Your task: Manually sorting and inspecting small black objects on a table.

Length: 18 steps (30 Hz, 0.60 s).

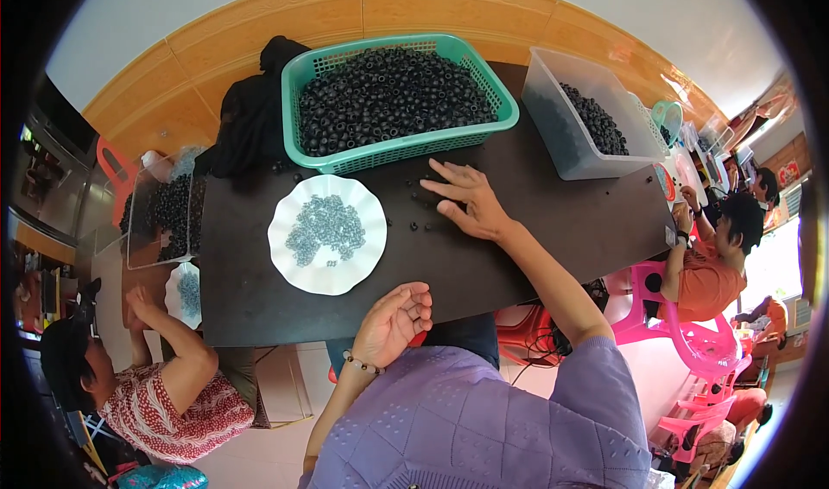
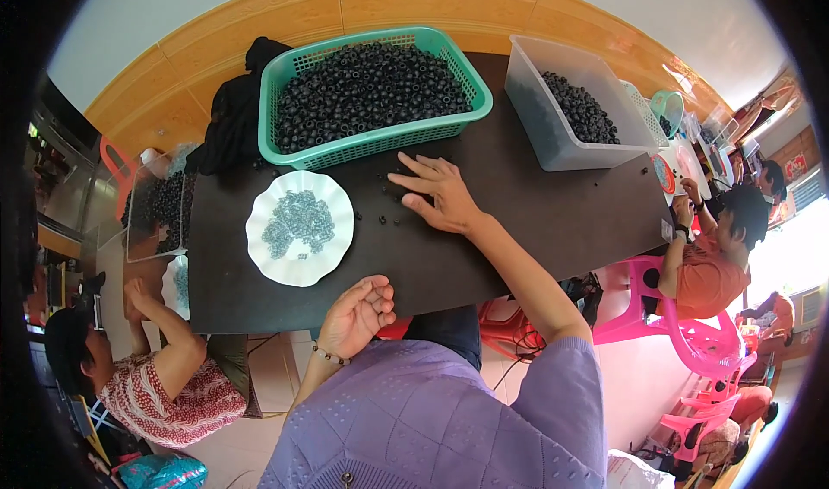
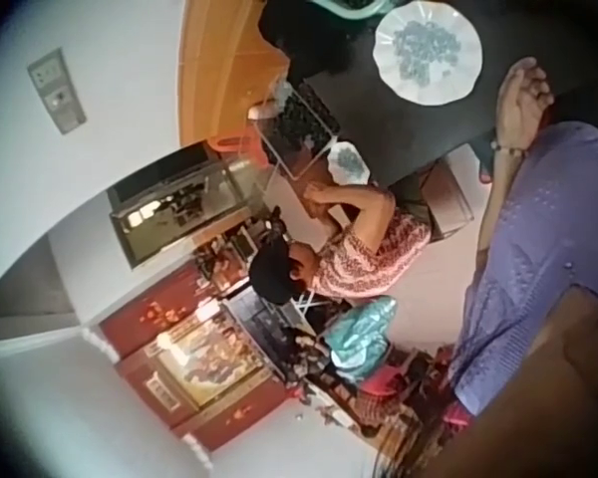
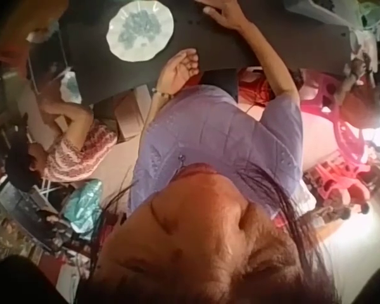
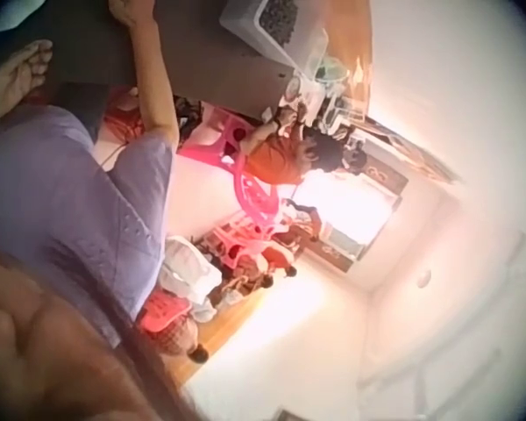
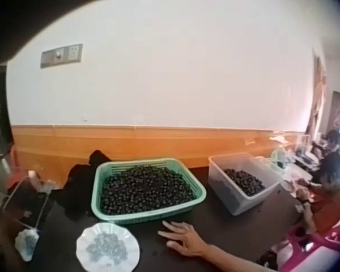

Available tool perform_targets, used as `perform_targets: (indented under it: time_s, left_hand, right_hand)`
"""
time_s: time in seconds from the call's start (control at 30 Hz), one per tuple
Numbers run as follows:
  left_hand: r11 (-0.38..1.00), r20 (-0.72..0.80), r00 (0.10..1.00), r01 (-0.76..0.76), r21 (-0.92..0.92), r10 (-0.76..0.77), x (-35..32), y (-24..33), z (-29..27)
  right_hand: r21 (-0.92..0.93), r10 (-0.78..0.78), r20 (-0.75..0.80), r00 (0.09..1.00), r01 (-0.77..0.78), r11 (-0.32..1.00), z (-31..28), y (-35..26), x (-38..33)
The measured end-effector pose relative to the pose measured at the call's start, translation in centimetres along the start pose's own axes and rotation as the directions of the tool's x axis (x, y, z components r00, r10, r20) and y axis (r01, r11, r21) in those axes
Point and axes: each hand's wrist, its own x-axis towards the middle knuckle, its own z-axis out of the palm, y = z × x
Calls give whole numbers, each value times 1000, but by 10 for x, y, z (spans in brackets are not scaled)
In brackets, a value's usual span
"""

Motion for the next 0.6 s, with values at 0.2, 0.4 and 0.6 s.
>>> perform_targets:
  time_s: [0.2, 0.4, 0.6]
  left_hand:
    - [1000, -9, 1000, 8, -1, -8, 1, 1, 2]
    - [1000, -23, 1000, 14, 0, -14, 2, 1, 3]
    - [1000, -29, 999, 23, 1, -23, 3, 1, 2]
  right_hand:
    - [394, 95, -90, 991, -52, 918, -7, 6, 0]
    - [694, 297, -70, 952, -167, 700, -6, 13, -4]
    - [749, 360, -177, 916, -112, 653, 10, 29, -6]
